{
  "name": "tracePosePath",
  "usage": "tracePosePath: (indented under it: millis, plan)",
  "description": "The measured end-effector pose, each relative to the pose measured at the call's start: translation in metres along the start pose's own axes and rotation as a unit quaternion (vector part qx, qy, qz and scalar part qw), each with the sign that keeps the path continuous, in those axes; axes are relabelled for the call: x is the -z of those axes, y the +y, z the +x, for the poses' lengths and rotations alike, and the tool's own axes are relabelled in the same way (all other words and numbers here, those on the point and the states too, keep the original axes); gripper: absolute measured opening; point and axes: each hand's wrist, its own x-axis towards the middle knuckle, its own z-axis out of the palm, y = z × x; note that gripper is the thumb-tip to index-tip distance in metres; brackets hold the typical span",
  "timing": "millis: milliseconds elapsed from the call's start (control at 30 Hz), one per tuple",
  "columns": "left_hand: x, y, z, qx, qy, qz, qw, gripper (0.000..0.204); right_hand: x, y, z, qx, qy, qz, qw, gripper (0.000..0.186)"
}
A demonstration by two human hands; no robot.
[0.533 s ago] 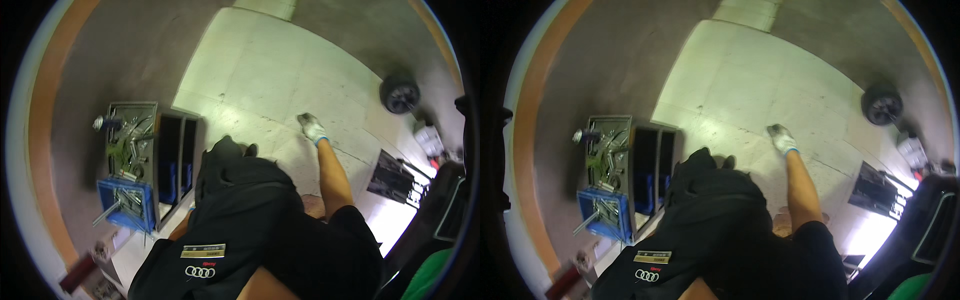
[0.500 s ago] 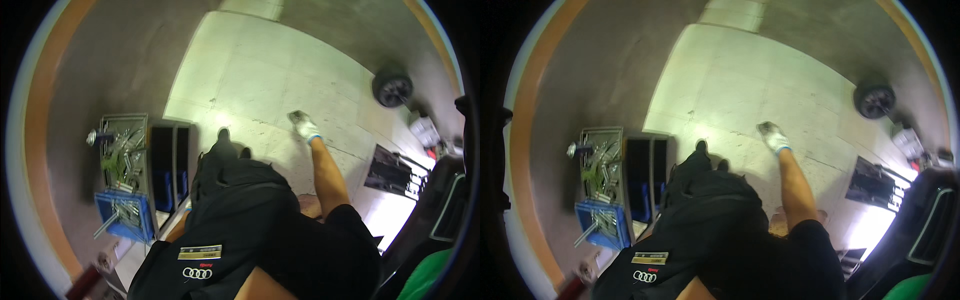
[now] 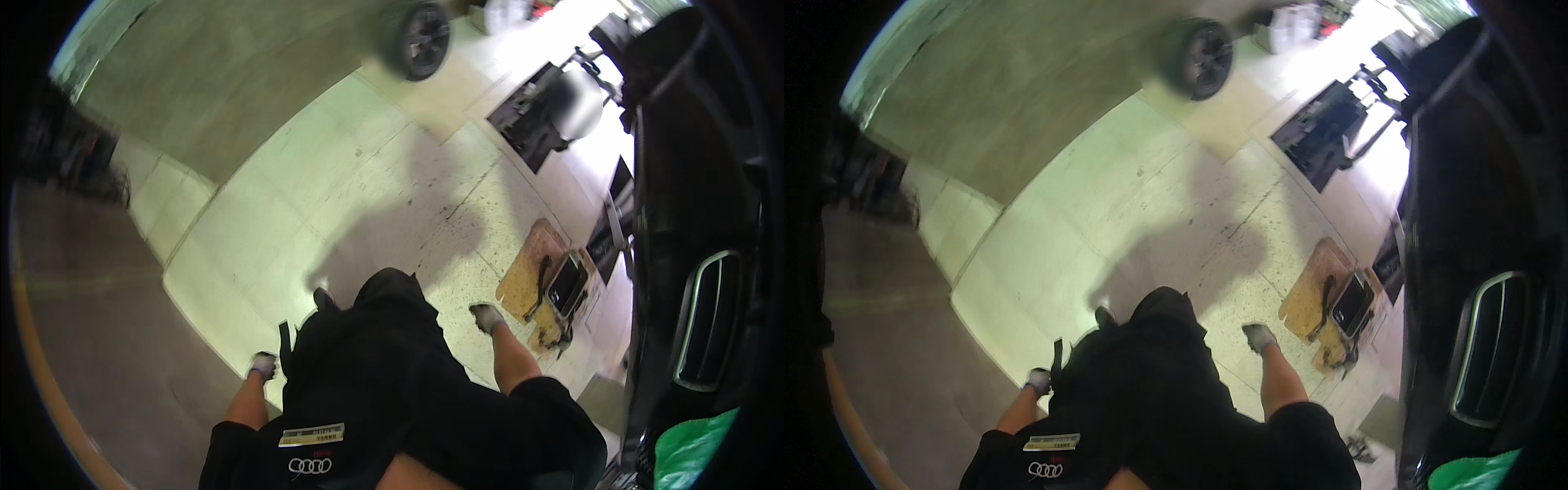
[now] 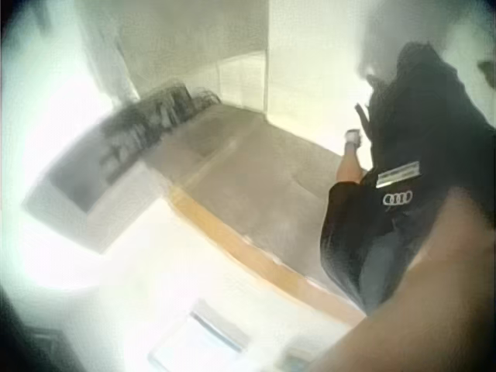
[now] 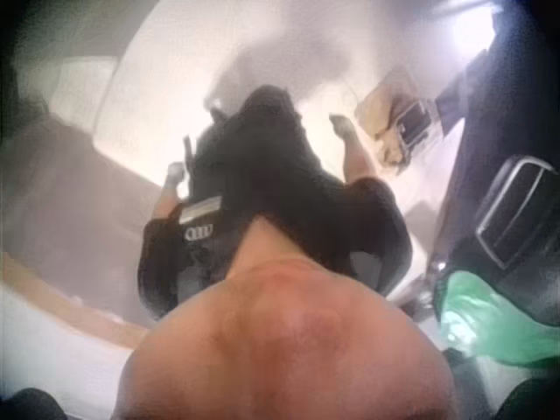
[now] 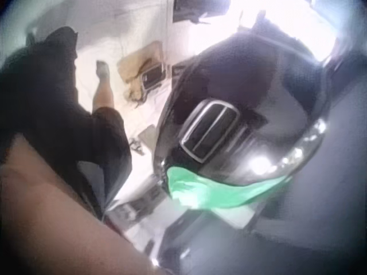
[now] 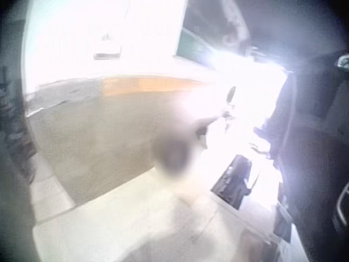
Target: The person removes a tire from a car, then installs a new tire onto the wheel hub. They align the tire, insert lug nuts by hand, and tighten them using a socket wrench.
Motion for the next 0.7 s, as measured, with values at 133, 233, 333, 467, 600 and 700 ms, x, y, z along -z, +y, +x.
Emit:
tracePosePath:
  millis: [133,233,333,467,600,700]
  plan:
    - [0.189,0.171,0.078,0.024,0.181,-0.143,0.973,0.029,-0.034,0.065,0.008,-0.03,0.029,-0.059,0.997,0.047]
    - [0.25,0.358,0.133,-0.079,0.18,-0.195,0.961,0.02,-0.081,0.027,0.029,-0.152,0.009,0.042,0.987,0.051]
    - [0.22,0.515,0.151,-0.146,0.164,-0.19,0.957,0.014,-0.082,-0.069,0.059,-0.084,-0.059,-0.061,0.993,0.052]
    - [0.115,0.676,0.138,-0.234,0.006,0.001,0.972,0.022,0.028,-0.249,0.103,-0.026,-0.05,0.073,0.996,0.04]
    - [0.067,0.811,0.151,-0.41,0.006,0.276,0.869,0.015,0.179,-0.409,0.117,0.154,0.182,0.024,0.971,0.052]
    - [0.059,0.918,0.207,-0.318,-0.022,0.266,0.91,0.015,0.27,-0.482,0.119,0.162,0.219,0.096,0.957,0.054]
